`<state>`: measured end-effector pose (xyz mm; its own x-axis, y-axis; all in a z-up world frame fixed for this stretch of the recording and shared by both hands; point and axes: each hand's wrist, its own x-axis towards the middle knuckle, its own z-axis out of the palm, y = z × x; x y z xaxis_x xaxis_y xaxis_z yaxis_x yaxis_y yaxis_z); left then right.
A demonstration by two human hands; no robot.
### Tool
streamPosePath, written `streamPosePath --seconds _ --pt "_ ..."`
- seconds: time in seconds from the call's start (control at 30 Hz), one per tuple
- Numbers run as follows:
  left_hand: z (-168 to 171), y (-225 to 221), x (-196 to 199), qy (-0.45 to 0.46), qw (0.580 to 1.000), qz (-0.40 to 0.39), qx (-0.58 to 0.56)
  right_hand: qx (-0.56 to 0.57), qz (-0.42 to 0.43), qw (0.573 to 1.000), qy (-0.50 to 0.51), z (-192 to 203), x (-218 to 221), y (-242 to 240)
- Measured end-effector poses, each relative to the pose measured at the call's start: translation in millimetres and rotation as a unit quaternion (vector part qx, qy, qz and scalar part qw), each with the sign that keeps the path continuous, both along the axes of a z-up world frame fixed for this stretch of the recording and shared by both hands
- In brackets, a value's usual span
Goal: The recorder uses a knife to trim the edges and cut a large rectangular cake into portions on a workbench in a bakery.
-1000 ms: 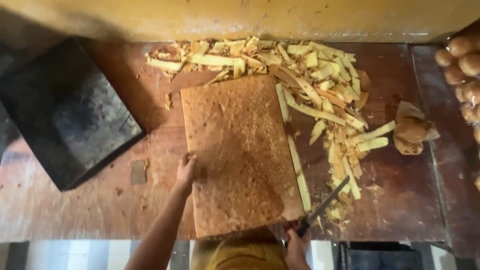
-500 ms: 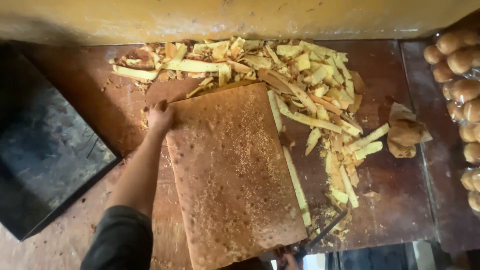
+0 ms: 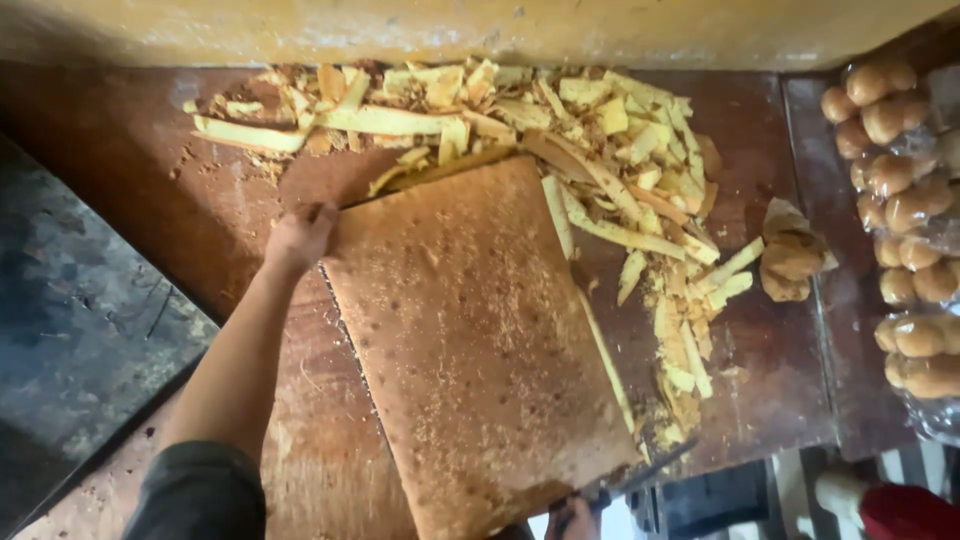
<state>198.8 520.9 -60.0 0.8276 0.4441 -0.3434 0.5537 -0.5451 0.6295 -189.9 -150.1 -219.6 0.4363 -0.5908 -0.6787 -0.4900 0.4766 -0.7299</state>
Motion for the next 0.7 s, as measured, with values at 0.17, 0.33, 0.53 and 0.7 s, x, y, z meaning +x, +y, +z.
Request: streamPosePath --seconds 0.17,0.33,0.53,0.7 --pt "-17.4 5.4 -67.0 -0.052 0.997 0.057 -0.004 -0.089 0.002 0.996 0.003 58.2 125.1 1.6" --pt "-73.6 -22.3 -165.9 -0.159 0.980 0.092 0.080 -0.159 0.121 0.979 -0.050 59.9 247.5 -48.7" --pt "-43.2 -120.8 -275.3 -0.144 0.941 0.247 -0.179 -0.037 0.201 0.970 -0.134 95.9 370.8 -68.9" --pt "-47.0 -178.9 -371.7 -0.092 0.851 0.431 -0.286 -0.212 0.299 0.921 -0.134 65.2 396.4 -89.1"
